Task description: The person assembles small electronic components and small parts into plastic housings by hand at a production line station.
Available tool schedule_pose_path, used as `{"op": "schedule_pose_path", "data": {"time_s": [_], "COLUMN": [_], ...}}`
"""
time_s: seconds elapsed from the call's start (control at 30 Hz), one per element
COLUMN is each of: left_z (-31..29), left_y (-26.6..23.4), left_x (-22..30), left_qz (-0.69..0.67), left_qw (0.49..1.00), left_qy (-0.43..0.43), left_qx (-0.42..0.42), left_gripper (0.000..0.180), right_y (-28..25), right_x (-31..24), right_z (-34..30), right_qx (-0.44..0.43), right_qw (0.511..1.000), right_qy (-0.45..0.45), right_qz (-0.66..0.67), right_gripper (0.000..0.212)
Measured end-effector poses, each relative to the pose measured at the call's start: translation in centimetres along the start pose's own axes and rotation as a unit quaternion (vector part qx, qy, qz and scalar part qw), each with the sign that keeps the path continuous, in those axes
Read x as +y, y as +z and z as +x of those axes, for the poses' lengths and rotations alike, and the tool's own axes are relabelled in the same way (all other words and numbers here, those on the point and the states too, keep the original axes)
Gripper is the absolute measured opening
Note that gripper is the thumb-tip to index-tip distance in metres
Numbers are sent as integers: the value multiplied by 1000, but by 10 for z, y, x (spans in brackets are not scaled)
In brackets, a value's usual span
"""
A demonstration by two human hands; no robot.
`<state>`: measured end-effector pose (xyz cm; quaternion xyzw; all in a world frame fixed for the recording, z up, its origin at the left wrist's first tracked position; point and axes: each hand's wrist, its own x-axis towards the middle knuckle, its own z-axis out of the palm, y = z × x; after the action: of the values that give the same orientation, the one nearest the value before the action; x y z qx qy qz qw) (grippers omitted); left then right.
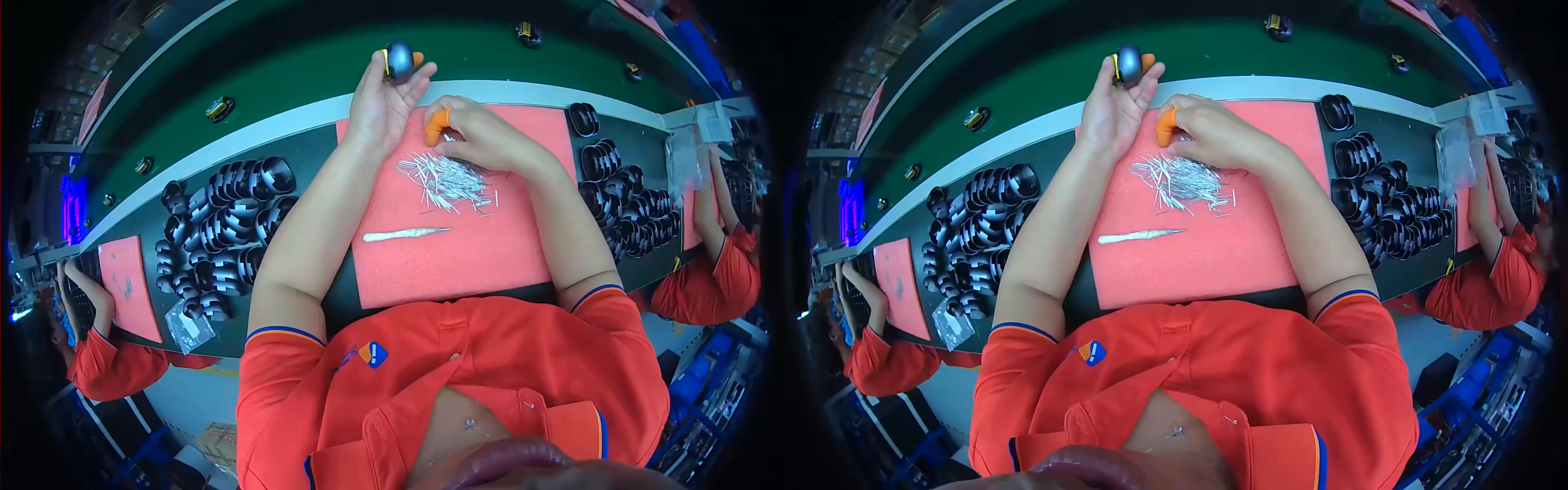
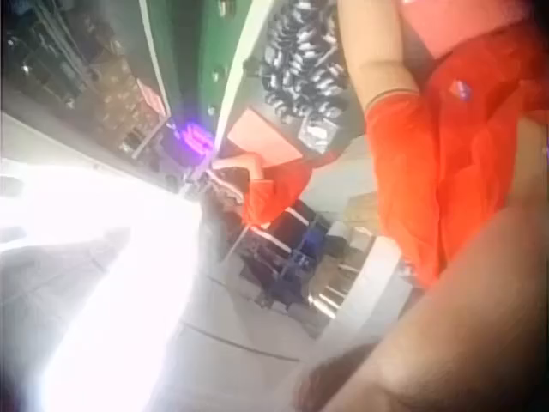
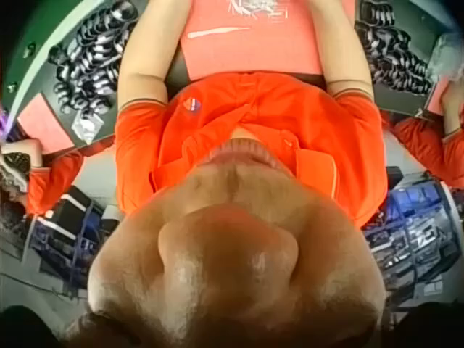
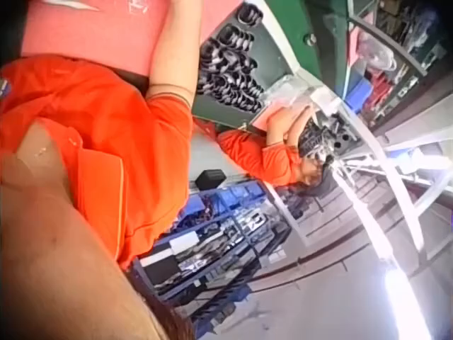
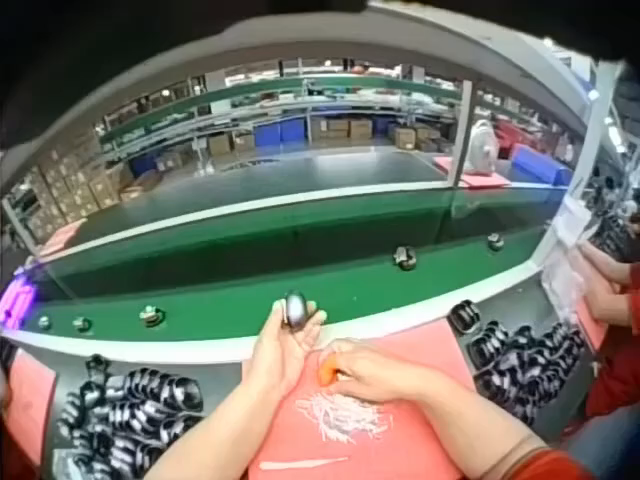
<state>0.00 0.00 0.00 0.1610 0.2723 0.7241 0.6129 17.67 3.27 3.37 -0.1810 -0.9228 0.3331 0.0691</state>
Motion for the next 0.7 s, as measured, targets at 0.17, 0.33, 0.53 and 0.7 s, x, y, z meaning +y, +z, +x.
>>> {"op": "schedule_pose_path", "data": {"time_s": [0.17, 0.33, 0.53, 0.7], "left_z": [-4, -9, -18, -20], "left_y": [0, 13, 25, 25], "left_x": [1, -2, -4, -6], "left_qz": [125, 145, 326, 354], "left_qw": [991, 987, 941, 931], "left_qy": [22, 13, 48, 58], "left_qx": [-52, -74, -70, -64], "left_gripper": [42, 47, 54, 54], "right_y": [-13, -11, -22, -27], "right_x": [-4, 21, 21, 15], "right_z": [0, 0, 2, -3], "right_qx": [-40, 133, 366, 346], "right_qw": [978, 935, 825, 783], "right_qy": [147, 135, 159, 161], "right_qz": [141, 301, 400, 492], "right_gripper": [12, 15, 28, 27]}}
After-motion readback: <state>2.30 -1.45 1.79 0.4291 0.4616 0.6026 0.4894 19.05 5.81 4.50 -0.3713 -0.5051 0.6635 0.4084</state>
